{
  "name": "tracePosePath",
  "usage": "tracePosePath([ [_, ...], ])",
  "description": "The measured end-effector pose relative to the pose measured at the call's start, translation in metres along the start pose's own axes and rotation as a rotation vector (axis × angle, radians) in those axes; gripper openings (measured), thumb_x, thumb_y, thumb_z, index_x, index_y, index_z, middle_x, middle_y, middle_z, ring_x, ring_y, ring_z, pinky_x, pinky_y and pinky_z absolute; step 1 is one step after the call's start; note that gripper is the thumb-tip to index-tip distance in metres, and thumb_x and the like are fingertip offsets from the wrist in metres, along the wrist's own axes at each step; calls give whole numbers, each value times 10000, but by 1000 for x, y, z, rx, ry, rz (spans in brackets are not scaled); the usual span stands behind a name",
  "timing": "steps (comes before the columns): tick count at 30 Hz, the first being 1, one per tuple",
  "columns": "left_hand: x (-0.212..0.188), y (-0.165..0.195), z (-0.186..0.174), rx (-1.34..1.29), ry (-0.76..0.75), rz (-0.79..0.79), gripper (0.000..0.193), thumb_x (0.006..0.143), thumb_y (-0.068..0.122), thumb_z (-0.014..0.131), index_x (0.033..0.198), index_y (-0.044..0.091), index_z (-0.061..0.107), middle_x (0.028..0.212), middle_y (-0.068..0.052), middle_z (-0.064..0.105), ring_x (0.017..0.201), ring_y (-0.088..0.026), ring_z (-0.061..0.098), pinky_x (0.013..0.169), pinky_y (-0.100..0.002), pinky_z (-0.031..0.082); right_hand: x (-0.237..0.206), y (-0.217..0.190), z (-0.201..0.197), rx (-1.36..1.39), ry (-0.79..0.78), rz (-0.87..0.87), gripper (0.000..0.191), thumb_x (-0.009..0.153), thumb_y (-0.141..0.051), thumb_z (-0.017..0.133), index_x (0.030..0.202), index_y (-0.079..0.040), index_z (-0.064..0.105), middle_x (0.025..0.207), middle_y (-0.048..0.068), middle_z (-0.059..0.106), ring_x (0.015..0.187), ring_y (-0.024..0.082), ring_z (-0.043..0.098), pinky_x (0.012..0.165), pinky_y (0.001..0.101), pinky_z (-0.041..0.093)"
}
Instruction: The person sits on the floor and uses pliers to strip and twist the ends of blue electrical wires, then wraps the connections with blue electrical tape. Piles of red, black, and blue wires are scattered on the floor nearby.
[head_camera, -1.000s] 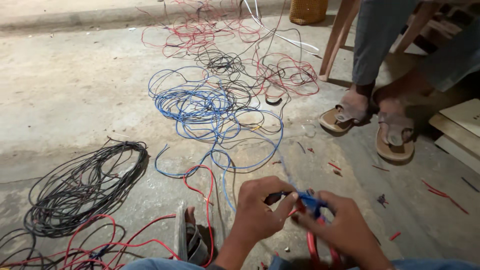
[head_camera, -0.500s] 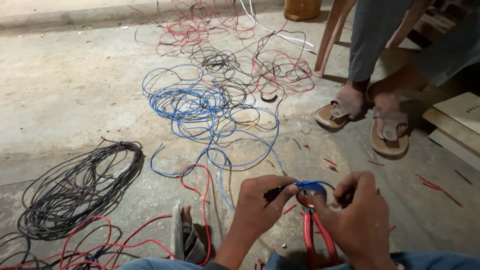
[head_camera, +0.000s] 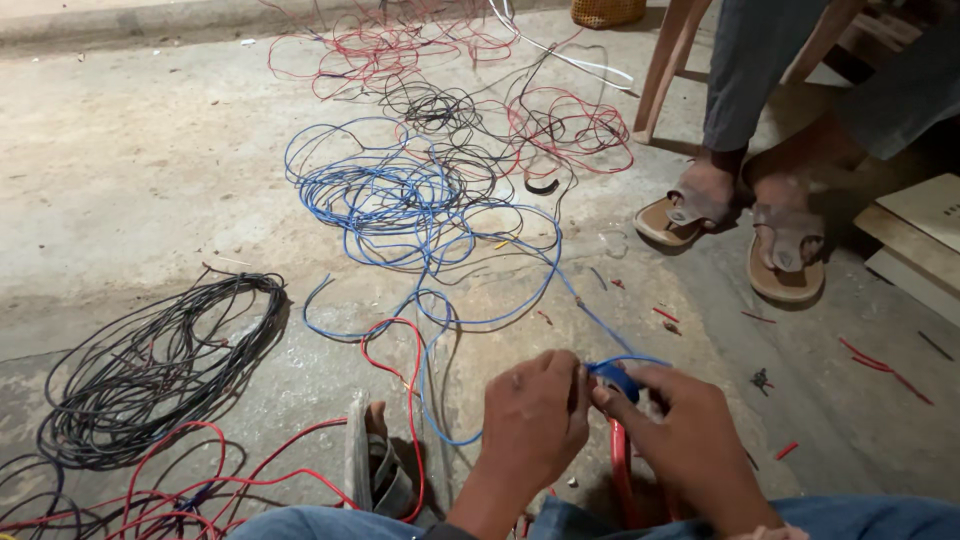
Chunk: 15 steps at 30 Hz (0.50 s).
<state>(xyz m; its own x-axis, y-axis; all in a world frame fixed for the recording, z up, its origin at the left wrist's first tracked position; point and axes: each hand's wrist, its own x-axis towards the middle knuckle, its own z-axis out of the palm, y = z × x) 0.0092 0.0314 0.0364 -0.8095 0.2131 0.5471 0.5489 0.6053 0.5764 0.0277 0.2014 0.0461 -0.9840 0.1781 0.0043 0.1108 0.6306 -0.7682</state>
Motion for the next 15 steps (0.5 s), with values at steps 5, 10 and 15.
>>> tracePosePath([
  [5,7,1,-9,-139,10,-14,121,915,164,695,830,95,644,769,-82,655,686,-303,665,604,-437,507,8,12,-27,426,-201,93,307,841,-261,750,963,5,842,821,74,797,756,116,640,710,279,499],
  [10,7,5,-15,-109,-7,209,90,845,131,700,821,97,619,786,-81,639,720,-320,662,629,-427,522,5,37,-33,857,-171,-112,311,1025,-191,645,1124,83,753,937,77,696,871,187,522,809,323,419],
  [15,0,-2,-10,-92,-79,233,179,865,195,750,815,88,616,789,-92,655,706,-336,669,601,-445,506,26,55,-1,213,4,-478,216,839,-190,724,952,-8,758,1021,61,745,1016,209,673,923,337,503],
])
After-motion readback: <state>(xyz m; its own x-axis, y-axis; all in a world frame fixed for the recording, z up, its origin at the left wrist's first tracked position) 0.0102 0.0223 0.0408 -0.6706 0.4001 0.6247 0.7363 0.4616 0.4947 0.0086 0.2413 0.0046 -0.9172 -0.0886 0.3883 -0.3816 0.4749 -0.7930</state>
